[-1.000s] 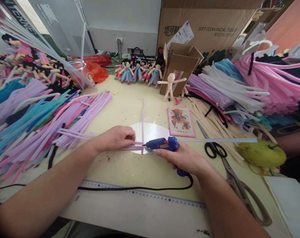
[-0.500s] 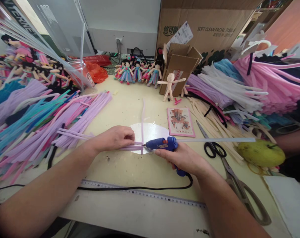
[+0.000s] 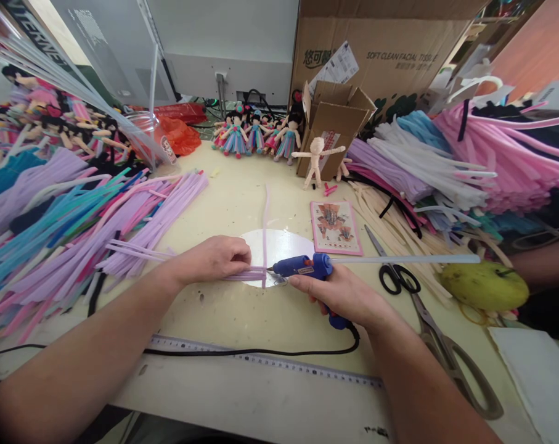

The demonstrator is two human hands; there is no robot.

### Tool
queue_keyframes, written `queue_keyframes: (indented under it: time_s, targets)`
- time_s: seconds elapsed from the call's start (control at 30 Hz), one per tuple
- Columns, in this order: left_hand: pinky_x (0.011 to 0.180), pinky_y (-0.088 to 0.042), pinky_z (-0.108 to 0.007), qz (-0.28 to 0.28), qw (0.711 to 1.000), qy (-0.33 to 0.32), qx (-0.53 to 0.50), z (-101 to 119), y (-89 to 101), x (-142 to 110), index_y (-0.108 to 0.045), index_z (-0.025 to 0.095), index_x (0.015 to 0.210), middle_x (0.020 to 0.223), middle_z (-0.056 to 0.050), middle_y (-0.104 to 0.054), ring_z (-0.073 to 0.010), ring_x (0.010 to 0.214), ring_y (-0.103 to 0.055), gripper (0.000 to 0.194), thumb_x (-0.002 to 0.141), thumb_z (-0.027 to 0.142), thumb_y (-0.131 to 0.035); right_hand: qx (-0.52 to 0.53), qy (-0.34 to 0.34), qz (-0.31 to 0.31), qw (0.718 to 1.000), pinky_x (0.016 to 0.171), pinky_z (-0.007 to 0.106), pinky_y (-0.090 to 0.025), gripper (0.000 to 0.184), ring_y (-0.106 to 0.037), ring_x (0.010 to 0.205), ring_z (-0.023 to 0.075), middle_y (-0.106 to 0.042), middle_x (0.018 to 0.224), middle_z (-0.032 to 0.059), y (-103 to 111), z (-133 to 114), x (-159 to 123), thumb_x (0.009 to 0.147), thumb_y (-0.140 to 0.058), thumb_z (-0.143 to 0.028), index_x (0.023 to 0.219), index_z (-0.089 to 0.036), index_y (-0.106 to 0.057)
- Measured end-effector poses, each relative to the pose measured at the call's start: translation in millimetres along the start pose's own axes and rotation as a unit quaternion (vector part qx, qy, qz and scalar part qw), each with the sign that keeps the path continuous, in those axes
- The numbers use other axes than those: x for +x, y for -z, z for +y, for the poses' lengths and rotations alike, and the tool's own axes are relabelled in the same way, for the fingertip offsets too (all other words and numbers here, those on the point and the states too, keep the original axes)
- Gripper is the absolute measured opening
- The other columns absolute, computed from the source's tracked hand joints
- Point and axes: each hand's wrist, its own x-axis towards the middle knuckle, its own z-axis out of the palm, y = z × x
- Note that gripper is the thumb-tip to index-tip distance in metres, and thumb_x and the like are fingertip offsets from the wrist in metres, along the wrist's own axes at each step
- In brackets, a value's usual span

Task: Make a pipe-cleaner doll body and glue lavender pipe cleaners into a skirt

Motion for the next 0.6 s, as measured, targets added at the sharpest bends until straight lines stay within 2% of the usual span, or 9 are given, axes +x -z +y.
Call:
queue_keyframes:
  time_s: [0.13,0.27,0.6]
  targets:
    - [0.065,-0.035,-0.026,0.005,1.0,-0.005,0.002,0.2,-0.4,-0.2,-0.065,0.019,0.077,0.079,0.001,-0.065,-0.0131,0.072,-0.054,0.013,0.08,0.023,-0.052,0.007,0.01,0.012,1.0,0.038,0.02,-0.04,0.04,-0.053,0.046,0.0087,-0.056,0.062,-0.003,0.8,4.2,0.6,0.079,-0.063,-0.059,0.08,-0.019,-0.06]
    - [0.065,-0.036,-0.026,0.005,1.0,-0.006,0.002,1.1,-0.6,-0.7,-0.065,0.019,0.076,0.078,0.0,-0.065,-0.0137,0.071,-0.055,0.014,0.08,0.023,-0.052,0.01,0.017,0.014,1.0,0.039,0.02,-0.04,0.042,-0.053,0.046,0.0085,-0.058,0.064,-0.0022,0.6,5.5,1.1,0.078,-0.063,-0.06,0.077,-0.019,-0.06]
    - [0.063,-0.035,-0.025,0.003,1.0,0.009,-0.003,3.7,-0.1,-0.9,-0.063,0.019,0.075,0.076,0.0,-0.065,-0.0131,0.069,-0.054,0.012,0.079,0.023,-0.053,-0.002,0.007,-0.005,1.0,0.038,0.018,-0.04,0.04,-0.052,0.045,0.0076,-0.056,0.061,-0.0035,-1.8,0.0,1.0,0.079,-0.064,-0.058,0.083,-0.019,-0.062]
